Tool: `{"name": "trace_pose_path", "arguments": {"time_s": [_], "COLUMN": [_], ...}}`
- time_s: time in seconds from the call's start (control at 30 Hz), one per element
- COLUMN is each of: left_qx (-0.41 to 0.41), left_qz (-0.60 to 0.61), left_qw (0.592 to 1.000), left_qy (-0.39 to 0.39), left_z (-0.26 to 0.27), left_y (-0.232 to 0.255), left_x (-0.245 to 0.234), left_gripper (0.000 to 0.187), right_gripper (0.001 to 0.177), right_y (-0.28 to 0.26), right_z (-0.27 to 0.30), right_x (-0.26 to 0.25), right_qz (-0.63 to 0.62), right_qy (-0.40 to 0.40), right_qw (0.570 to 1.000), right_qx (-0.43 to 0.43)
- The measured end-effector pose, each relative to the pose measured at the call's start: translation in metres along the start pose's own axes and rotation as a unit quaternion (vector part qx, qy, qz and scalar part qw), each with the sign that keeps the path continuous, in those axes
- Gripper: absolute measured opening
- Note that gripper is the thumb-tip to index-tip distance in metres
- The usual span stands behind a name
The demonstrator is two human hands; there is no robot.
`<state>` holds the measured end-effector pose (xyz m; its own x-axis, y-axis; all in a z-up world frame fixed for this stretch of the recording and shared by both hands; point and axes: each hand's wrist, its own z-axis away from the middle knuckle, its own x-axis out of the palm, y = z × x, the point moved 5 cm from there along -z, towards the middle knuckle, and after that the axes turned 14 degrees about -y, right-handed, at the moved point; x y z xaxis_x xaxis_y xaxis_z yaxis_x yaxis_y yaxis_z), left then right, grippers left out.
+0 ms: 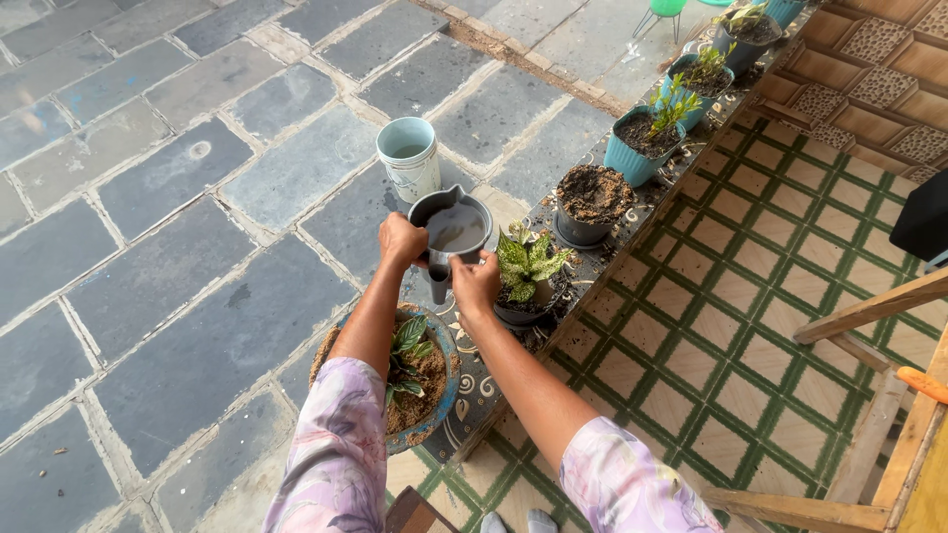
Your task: The person tends to potted plants on a tiled balcony. They adjust soil around a variegated plant, water it with a metal watering can, remove a dead leaf from another plant, and loosen the soil with a small hand trowel.
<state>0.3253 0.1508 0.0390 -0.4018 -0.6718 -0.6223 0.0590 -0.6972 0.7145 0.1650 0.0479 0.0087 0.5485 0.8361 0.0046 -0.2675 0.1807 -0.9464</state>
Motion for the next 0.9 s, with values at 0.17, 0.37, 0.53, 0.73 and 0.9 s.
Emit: {"name": "trace_pose_path", "arguments": {"time_s": [0.17,0.37,0.53,0.73,0.9], "left_qx": [0.015,0.056,0.105,0.17,0.171], "left_qz": [0.078,0.165,0.134,0.122,0.104], "left_qw": [0.997,0.985,0.984,0.971,0.967], "left_qy": [0.012,-0.009,-0.056,-0.12,-0.16], "left_z": [0.029,0.108,0.134,0.153,0.187], "left_y": [0.029,0.108,0.154,0.203,0.236], "left_x": [-0.032,-0.07,-0.064,-0.01,0.062], "left_gripper": [0.023,0.024,0.015,0.015,0.015], "right_gripper": [0.05,0.026,0.015,0.014,0.015], "right_y": [-0.063,-0.15,-0.195,-0.201,-0.178], "right_z": [-0.01,0.011,0.044,0.082,0.112], "right_x": [-0.013,-0.051,-0.093,-0.167,-0.24], "right_qz": [0.074,0.112,0.108,0.111,0.086], "right_qy": [0.03,0.028,0.057,0.138,0.197], "right_qw": [0.996,0.978,0.963,0.956,0.954], "right_qx": [-0.041,-0.174,-0.24,-0.235,-0.209]}}
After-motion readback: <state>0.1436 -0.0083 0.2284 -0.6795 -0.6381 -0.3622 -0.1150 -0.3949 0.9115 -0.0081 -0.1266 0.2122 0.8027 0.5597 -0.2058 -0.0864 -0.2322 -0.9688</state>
